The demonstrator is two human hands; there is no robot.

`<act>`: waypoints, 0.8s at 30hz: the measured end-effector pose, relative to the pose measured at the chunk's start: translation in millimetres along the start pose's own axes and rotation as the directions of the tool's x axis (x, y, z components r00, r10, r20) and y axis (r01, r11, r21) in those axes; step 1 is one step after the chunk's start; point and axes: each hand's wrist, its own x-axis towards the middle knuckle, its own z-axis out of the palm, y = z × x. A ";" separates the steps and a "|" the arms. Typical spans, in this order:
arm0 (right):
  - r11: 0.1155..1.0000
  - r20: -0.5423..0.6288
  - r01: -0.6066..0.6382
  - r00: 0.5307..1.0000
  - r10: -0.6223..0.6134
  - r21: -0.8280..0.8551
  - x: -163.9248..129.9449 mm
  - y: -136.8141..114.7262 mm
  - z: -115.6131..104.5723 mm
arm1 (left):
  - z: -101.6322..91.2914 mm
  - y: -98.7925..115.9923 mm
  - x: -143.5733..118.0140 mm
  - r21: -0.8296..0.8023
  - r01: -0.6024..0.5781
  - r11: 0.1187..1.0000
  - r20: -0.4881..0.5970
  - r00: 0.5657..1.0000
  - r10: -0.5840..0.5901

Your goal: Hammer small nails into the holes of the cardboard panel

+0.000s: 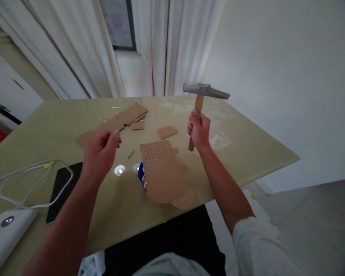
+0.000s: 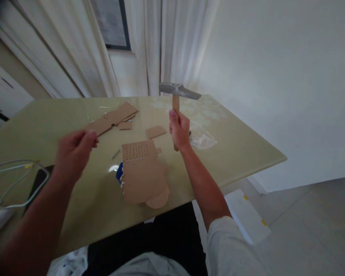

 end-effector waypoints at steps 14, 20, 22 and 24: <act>0.997 -0.052 -0.048 0.997 0.051 0.057 -19.9 22.7 -16.5 | 48.3 -65.4 5.4 0.576 0.219 0.788 0.086 0.942 -0.324; 0.995 -0.103 -0.077 0.991 0.083 0.058 -15.5 21.2 -21.3 | 53.1 -65.6 2.3 0.592 0.237 0.770 0.110 0.923 -0.368; 0.994 -0.108 -0.075 0.991 0.084 0.084 -14.6 20.9 -21.9 | 53.8 -67.7 1.9 0.602 0.234 0.763 0.110 0.923 -0.370; 0.992 -0.104 -0.076 0.991 0.086 0.097 -14.3 20.8 -21.9 | 54.3 -70.0 1.6 0.611 0.221 0.760 0.109 0.928 -0.357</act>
